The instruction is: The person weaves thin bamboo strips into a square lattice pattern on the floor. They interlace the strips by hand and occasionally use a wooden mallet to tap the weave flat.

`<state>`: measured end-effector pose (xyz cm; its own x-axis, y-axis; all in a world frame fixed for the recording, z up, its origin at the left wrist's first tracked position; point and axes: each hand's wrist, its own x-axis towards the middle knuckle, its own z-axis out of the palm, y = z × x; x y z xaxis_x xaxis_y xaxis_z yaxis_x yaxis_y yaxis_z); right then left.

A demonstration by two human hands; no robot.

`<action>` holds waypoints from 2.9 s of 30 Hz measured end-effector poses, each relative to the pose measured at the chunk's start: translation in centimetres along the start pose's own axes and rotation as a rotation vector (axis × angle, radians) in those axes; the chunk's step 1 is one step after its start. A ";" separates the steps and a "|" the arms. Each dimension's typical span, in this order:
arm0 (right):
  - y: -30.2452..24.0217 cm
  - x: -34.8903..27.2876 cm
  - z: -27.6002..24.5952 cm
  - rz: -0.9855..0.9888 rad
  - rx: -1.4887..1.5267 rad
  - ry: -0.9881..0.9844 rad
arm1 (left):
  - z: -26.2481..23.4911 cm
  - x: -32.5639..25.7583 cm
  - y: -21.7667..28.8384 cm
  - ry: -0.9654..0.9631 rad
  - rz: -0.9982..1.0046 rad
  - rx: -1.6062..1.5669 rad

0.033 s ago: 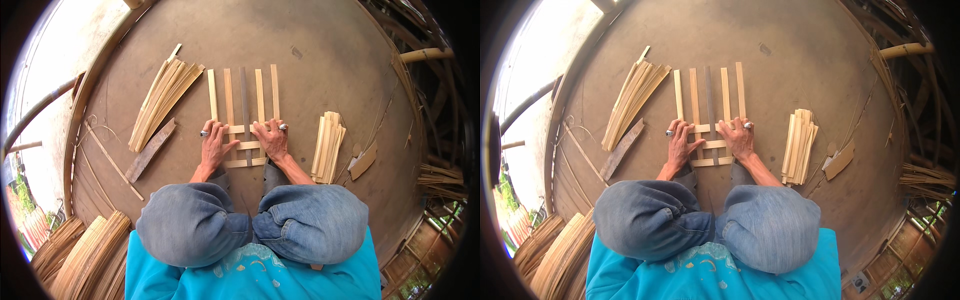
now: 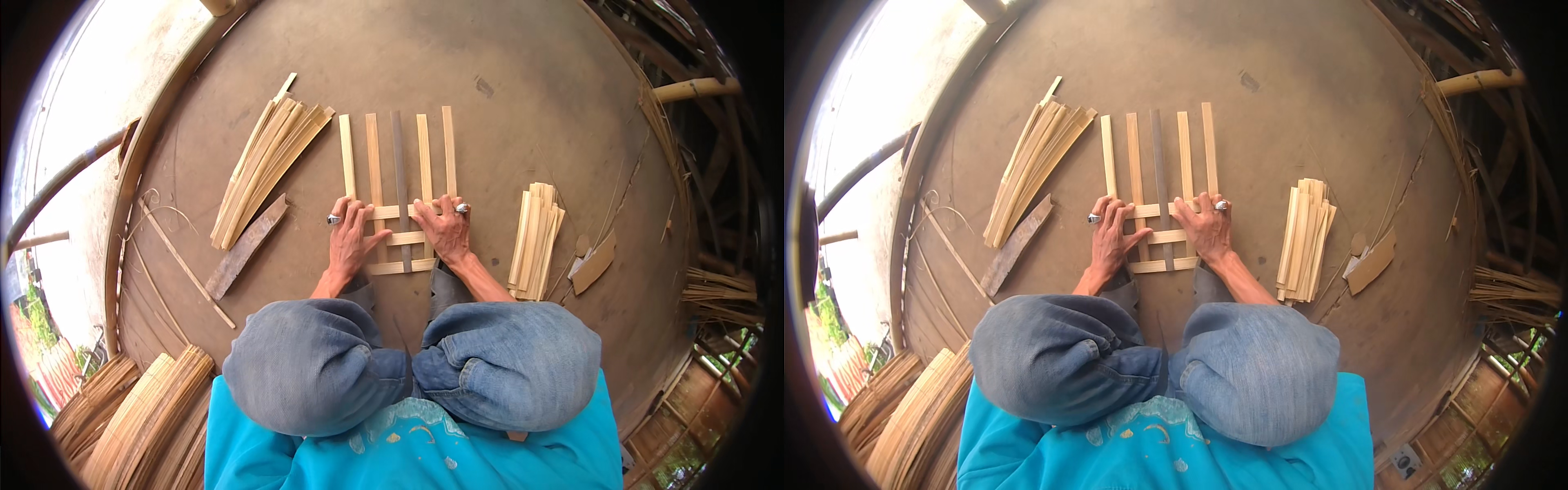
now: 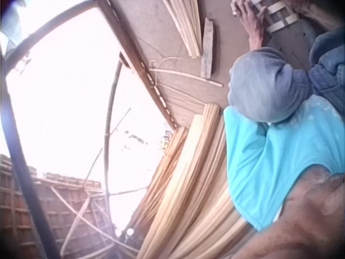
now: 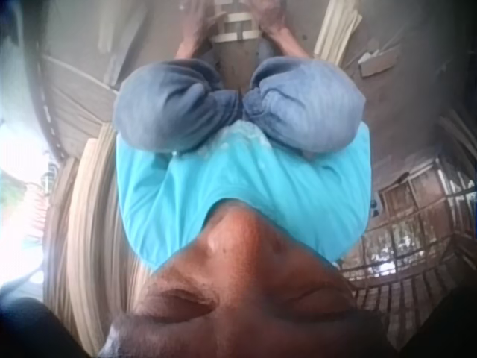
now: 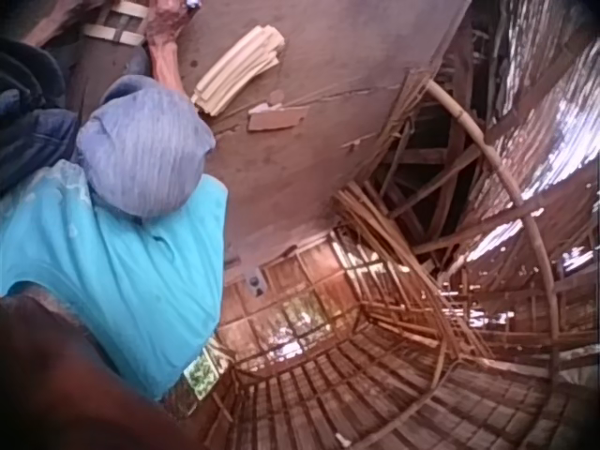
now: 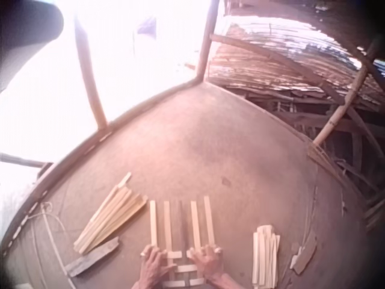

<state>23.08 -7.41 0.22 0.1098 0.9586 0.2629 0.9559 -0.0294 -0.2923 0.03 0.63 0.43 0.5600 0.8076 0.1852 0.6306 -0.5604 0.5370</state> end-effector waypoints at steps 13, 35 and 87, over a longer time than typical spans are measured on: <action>0.1 -0.7 -1.0 0.008 0.053 -0.013 | 0.2 -0.5 0.7 -0.011 -0.025 -0.092; 12.8 -12.2 -10.1 0.808 -0.021 0.113 | 0.1 -1.0 0.1 0.019 -0.027 -0.017; 1.8 14.1 2.7 0.533 0.693 -0.172 | -0.9 18.2 -4.2 -0.220 -0.207 -0.074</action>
<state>25.65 6.79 0.92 0.3972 0.8974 -0.1920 0.4039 -0.3588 -0.8415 7.05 17.81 2.30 0.5319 0.8394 -0.1121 0.7067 -0.3670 0.6049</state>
